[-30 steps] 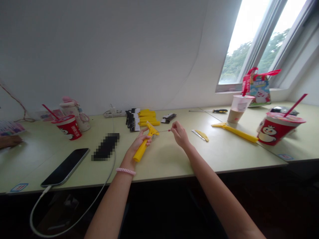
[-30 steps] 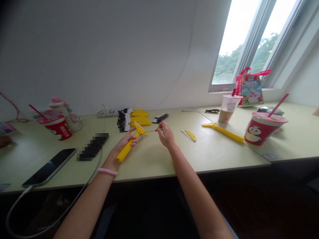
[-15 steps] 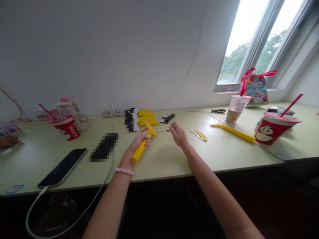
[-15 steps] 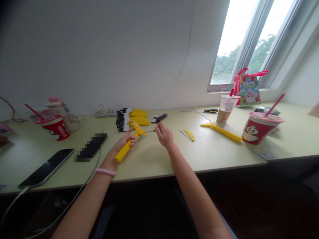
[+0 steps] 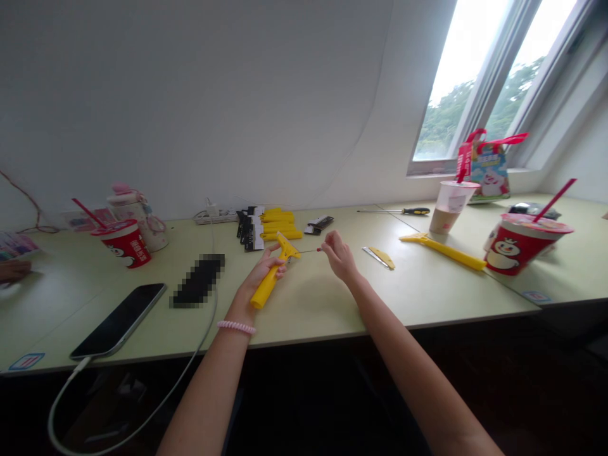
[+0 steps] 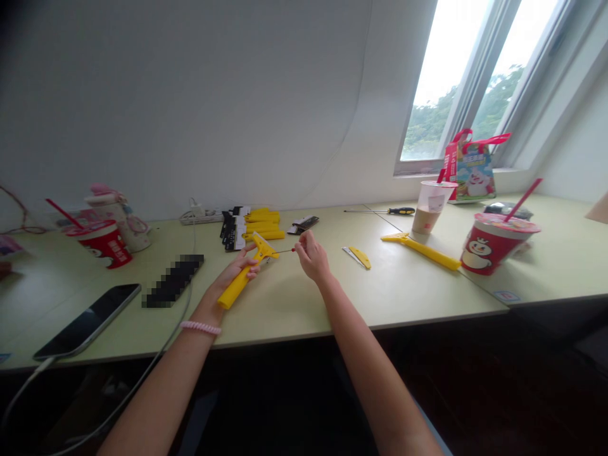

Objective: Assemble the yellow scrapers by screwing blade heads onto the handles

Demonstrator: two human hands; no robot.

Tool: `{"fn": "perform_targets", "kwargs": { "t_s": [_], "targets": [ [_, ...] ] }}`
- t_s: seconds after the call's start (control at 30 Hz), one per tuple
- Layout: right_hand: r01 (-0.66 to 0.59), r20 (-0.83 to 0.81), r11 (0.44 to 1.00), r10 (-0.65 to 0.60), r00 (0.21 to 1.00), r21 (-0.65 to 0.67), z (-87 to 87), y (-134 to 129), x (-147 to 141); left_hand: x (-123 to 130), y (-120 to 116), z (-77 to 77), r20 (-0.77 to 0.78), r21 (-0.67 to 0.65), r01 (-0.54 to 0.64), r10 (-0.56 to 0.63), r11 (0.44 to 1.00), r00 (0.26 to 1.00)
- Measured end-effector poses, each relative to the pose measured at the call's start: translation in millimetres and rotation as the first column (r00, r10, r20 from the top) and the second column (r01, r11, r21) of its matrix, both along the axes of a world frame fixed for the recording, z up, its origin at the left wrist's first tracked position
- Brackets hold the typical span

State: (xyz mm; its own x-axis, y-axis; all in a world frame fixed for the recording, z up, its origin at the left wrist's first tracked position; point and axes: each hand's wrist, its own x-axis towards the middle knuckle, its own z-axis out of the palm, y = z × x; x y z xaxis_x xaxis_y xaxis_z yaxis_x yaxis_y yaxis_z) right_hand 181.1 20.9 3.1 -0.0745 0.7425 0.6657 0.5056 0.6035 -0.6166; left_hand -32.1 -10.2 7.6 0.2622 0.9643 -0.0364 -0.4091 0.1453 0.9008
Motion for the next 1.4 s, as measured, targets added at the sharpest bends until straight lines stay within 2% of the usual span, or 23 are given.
{"fn": "perform_targets", "kwargs": {
  "t_s": [0.17, 0.37, 0.63, 0.83, 1.13, 1.4],
  "targets": [
    [-0.038, -0.011, 0.999, 0.038, 0.999, -0.004, 0.3, -0.8, -1.0, -1.0, 1.5, -2.3, 0.018, 0.005, 0.007, -0.008, 1.000, 1.000],
    [0.018, 0.005, 0.996, -0.018, 1.000, -0.091, -2.6, 4.1, 0.4, -1.4, 1.6, -2.1, 0.008, 0.002, -0.006, 0.006, 1.000, 1.000],
    [-0.088, -0.058, 0.996, 0.087, 0.994, -0.016, -2.6, 4.1, -0.6, -2.7, 4.2, -4.7, 0.024, 0.015, 0.001, -0.001, 1.000, 1.000],
    [-0.013, -0.022, 0.998, 0.011, 1.000, -0.067, -3.2, 2.8, -0.8, -3.0, 6.1, -6.6, 0.029, 0.017, -0.006, 0.005, 1.000, 1.000],
    [-0.134, -0.054, 0.990, 0.132, 0.990, -0.052, -3.1, 4.9, -1.5, -0.7, 6.3, -3.8, 0.004, -0.021, -0.041, 0.041, 0.999, 0.999],
    [-0.130, -0.071, 0.988, 0.124, 0.990, -0.081, 1.0, 2.3, -2.1, 0.8, 3.9, 0.0, -0.019, -0.021, -0.057, 0.057, 0.998, 0.998]
  ]
}}
